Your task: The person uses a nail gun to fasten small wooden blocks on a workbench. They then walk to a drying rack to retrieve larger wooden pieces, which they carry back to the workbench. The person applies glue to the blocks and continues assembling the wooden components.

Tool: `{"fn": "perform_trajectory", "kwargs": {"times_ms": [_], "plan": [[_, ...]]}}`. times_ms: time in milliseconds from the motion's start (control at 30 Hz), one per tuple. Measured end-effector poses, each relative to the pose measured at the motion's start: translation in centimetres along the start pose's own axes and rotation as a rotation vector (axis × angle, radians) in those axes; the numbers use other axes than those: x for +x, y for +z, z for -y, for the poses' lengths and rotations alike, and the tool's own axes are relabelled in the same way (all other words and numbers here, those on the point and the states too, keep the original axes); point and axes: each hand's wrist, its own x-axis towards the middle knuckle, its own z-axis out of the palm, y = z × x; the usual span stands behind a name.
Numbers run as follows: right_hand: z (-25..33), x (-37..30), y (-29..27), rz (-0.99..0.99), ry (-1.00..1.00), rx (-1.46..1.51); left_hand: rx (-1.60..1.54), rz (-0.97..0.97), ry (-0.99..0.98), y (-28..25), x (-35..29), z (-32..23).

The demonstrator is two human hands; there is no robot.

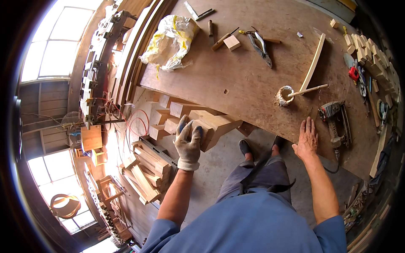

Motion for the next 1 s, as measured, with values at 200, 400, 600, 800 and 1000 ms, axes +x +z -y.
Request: {"fn": "perform_trajectory", "kwargs": {"times_ms": [200, 400, 600, 800, 1000], "plan": [[-0.04, 0.04, 0.07, -0.002, 0.001, -0.007, -0.032, 0.004, -0.020, 0.09, -0.02, 0.15], [0.06, 0.08, -0.06, 0.012, 0.010, -0.010, -0.046, 0.020, -0.039, 0.01, 0.14, -0.17], [0.20, 0.04, -0.25, 0.018, 0.015, -0.005, -0.023, 0.017, -0.015, 0.08, 0.25, -0.41], [0.03, 0.03, -0.05, 0.006, 0.001, 0.002, -0.033, 0.008, -0.013, 0.18, 0.08, 0.14], [-0.20, 0.15, 0.38, -0.012, -0.009, -0.001, -0.033, 0.005, -0.013, 0.15, 0.21, 0.03]]}}
